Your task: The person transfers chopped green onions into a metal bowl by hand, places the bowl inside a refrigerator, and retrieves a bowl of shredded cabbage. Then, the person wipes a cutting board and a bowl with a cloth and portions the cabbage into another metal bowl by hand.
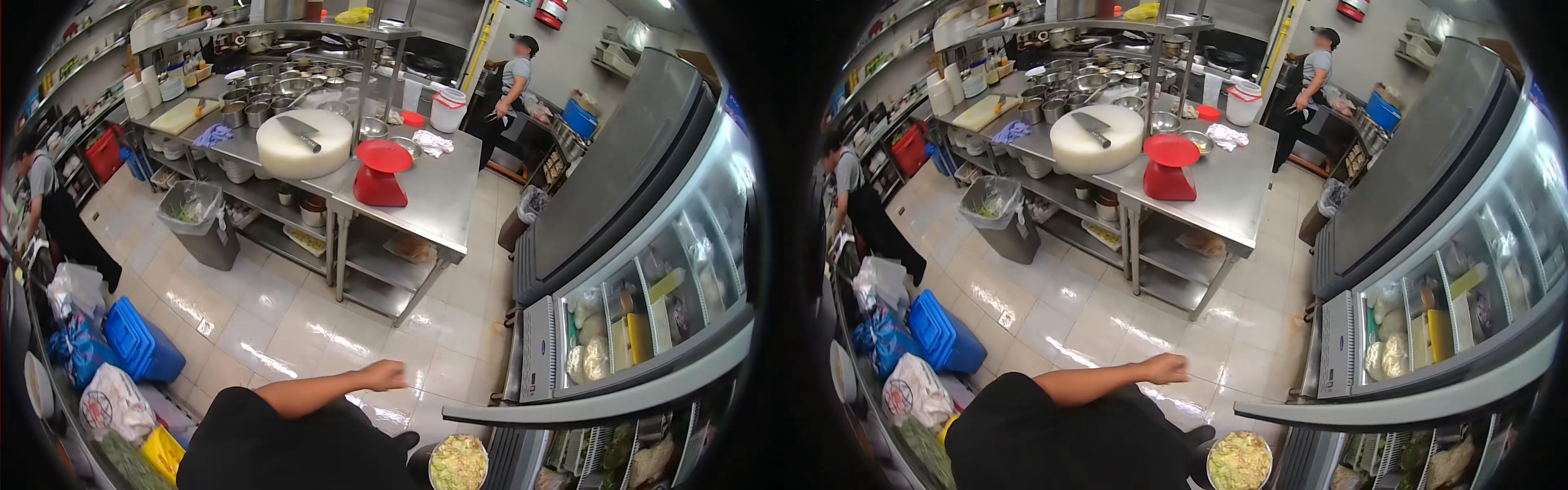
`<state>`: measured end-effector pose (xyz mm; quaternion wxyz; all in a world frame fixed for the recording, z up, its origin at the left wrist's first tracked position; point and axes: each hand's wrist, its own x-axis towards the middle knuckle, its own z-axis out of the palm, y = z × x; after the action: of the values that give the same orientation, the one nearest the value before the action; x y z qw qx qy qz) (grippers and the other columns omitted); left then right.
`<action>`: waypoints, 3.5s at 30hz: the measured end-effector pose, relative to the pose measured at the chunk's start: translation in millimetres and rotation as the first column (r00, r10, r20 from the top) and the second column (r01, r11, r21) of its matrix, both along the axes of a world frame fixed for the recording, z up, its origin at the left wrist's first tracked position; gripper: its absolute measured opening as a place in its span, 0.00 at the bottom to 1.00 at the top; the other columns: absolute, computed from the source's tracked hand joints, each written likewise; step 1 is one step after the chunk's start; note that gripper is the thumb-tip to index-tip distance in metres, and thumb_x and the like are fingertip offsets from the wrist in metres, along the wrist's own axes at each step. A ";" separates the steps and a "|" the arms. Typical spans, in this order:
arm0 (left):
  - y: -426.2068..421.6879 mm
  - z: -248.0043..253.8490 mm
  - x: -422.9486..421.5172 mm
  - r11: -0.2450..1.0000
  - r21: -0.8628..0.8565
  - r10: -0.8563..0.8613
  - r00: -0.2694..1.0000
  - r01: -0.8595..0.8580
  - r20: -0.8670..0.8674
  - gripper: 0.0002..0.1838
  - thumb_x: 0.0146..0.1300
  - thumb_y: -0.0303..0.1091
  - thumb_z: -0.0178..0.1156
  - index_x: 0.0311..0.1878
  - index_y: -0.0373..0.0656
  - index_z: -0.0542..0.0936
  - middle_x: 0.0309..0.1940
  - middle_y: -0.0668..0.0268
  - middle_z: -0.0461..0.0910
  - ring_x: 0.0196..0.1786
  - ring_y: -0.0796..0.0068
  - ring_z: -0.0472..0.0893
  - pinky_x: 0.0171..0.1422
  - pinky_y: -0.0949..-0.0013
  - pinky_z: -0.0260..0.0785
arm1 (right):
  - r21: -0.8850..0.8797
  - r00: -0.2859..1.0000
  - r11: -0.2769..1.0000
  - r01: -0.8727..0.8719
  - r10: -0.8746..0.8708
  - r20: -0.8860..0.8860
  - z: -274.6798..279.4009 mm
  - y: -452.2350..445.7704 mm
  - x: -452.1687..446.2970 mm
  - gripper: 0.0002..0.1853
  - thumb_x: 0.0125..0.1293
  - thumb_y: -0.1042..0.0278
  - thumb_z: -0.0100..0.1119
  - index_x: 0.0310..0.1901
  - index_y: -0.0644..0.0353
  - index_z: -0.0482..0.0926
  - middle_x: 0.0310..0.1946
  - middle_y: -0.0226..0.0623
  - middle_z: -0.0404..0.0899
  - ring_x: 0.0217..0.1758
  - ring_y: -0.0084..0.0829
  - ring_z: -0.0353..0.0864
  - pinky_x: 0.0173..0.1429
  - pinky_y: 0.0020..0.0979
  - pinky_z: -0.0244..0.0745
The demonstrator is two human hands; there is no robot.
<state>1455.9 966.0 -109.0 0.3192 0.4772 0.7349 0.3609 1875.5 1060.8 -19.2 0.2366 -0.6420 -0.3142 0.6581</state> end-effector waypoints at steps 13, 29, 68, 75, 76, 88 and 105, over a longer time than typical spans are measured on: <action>-172.0 -40.1 -146.0 0.763 -0.540 0.457 0.887 -0.356 0.060 0.50 0.61 0.77 0.33 0.78 0.55 0.37 0.77 0.51 0.42 0.78 0.47 0.43 0.72 0.28 0.37 | 0.256 0.868 0.953 -0.165 0.263 -0.421 13.1 99.6 -330.1 0.08 0.50 0.80 0.50 0.26 0.51 0.65 0.22 0.24 0.68 0.14 0.14 0.58 0.11 0.17 0.46; -388.4 -54.5 -403.5 0.130 -0.196 0.990 0.137 -0.972 -0.022 0.57 0.61 0.43 0.65 0.75 0.36 0.32 0.69 0.35 0.57 0.62 0.48 0.72 0.64 0.60 0.66 | 0.296 0.881 0.954 0.055 0.093 -0.463 10.5 213.5 -710.0 0.06 0.53 0.78 0.55 0.29 0.60 0.68 0.19 0.30 0.67 0.16 0.20 0.64 0.15 0.17 0.55; -398.5 59.7 -723.9 0.494 0.511 0.857 0.296 -0.703 -0.421 0.36 0.72 0.53 0.40 0.72 0.32 0.56 0.73 0.45 0.53 0.74 0.49 0.57 0.75 0.58 0.50 | 0.660 -0.208 0.082 -0.746 0.914 -0.349 11.8 -372.2 -1159.3 0.36 0.73 0.52 0.49 0.75 0.56 0.47 0.70 0.49 0.59 0.72 0.37 0.59 0.71 0.32 0.60; -376.8 150.0 -663.3 0.532 0.315 0.844 0.467 -0.785 -0.262 0.29 0.71 0.40 0.42 0.72 0.36 0.59 0.66 0.46 0.66 0.67 0.48 0.68 0.70 0.58 0.60 | 0.838 -0.003 -0.122 -0.532 0.990 0.143 37.8 -339.3 -1125.0 0.13 0.72 0.59 0.51 0.45 0.63 0.71 0.26 0.52 0.77 0.26 0.40 0.78 0.36 0.42 0.71; -358.9 155.0 -653.6 0.541 0.311 0.839 0.473 -0.782 -0.270 0.28 0.72 0.42 0.39 0.70 0.34 0.60 0.64 0.42 0.67 0.65 0.44 0.68 0.69 0.56 0.60 | 0.801 0.041 -0.086 -0.592 0.990 0.136 41.8 -326.3 -1122.1 0.15 0.72 0.57 0.52 0.42 0.63 0.73 0.26 0.51 0.77 0.27 0.37 0.78 0.36 0.41 0.71; -179.2 229.0 -663.5 0.940 0.342 0.139 0.909 0.004 -0.392 0.22 0.66 0.39 0.54 0.57 0.35 0.71 0.63 0.42 0.65 0.64 0.48 0.68 0.67 0.54 0.62 | 0.928 0.378 0.202 -0.312 0.923 -0.073 119.9 -133.1 -987.8 0.22 0.65 0.70 0.56 0.61 0.62 0.72 0.60 0.52 0.70 0.66 0.47 0.66 0.69 0.40 0.62; 108.0 110.5 -945.3 0.962 -0.179 0.002 0.658 -0.208 -0.753 0.24 0.52 0.47 0.67 0.42 0.35 0.83 0.39 0.48 0.82 0.41 0.55 0.83 0.47 0.59 0.74 | 0.392 0.648 0.914 -0.103 0.361 -0.671 53.8 19.4 -727.8 0.28 0.65 0.50 0.54 0.56 0.68 0.73 0.50 0.44 0.77 0.55 0.33 0.77 0.59 0.33 0.71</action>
<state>510.6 1073.9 1.4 0.0262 0.4953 0.8665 0.0562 1147.7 1080.2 34.6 0.3548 -0.2319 -0.3759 0.8240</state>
